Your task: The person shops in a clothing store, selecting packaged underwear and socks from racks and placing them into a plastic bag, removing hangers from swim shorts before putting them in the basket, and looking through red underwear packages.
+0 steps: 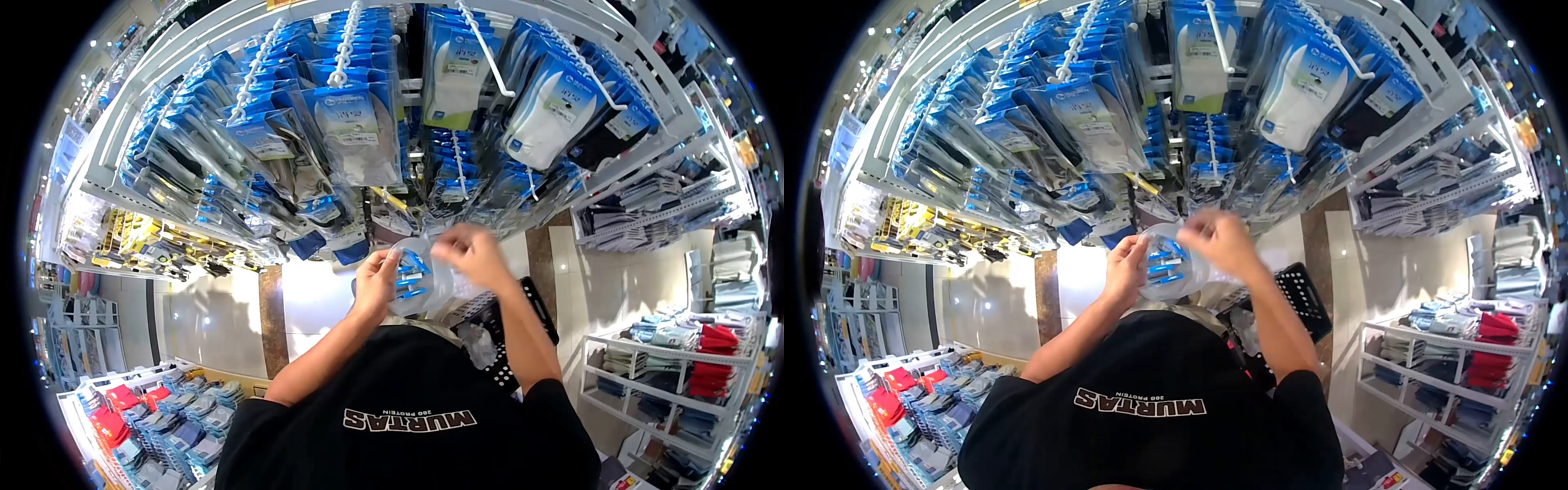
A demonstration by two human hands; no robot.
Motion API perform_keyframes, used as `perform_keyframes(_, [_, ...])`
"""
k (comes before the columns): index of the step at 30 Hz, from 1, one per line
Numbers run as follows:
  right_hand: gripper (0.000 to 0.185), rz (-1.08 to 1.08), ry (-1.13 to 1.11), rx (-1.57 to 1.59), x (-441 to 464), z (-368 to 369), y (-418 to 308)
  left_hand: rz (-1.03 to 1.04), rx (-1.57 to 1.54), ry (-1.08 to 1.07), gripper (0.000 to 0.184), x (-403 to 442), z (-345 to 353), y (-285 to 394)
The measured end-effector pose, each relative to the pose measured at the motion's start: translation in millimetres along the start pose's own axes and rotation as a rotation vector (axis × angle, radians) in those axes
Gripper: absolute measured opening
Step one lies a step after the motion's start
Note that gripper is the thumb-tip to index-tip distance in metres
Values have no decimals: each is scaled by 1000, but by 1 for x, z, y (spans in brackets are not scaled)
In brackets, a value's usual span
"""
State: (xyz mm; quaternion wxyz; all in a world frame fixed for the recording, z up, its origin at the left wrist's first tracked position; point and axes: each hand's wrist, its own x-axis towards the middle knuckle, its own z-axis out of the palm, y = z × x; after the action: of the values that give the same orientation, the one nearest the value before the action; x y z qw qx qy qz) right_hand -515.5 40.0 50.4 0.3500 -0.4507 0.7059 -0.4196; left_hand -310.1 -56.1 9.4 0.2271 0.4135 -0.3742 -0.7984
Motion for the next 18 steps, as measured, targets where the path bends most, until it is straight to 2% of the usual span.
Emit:
perform_keyframes(2, [28,-182,333,73,31,-34,-31,5,1,11,20,-4,1,0])
perform_keyframes(4, [55,-360,550,362,91,-56,-31,5,7,-2,21,-7,2,-3])
perform_keyframes(6, [80,-569,917,-171,130,-71,-64,-8,13,-35,20,-9,1,-8])
perform_keyframes(9, [92,-550,1053,-339,183,-88,-77,-3,-6,-54,18,-9,-4,-12])
perform_keyframes(12, [95,-507,830,235,198,-94,-94,5,-45,-58,17,-11,-9,-12])
perform_keyframes(13, [90,-412,919,50,194,-94,-98,11,-58,-61,17,-9,-12,-13])
perform_keyframes(16, [78,-410,709,319,184,-87,-103,-5,-81,-37,16,-13,-15,-9])
perform_keyframes(17, [58,-417,605,481,184,-86,-101,-17,-82,-24,16,-14,-15,-7])
perform_keyframes(18, [51,-421,589,459,181,-86,-102,2,-80,-18,16,-13,-14,-6])
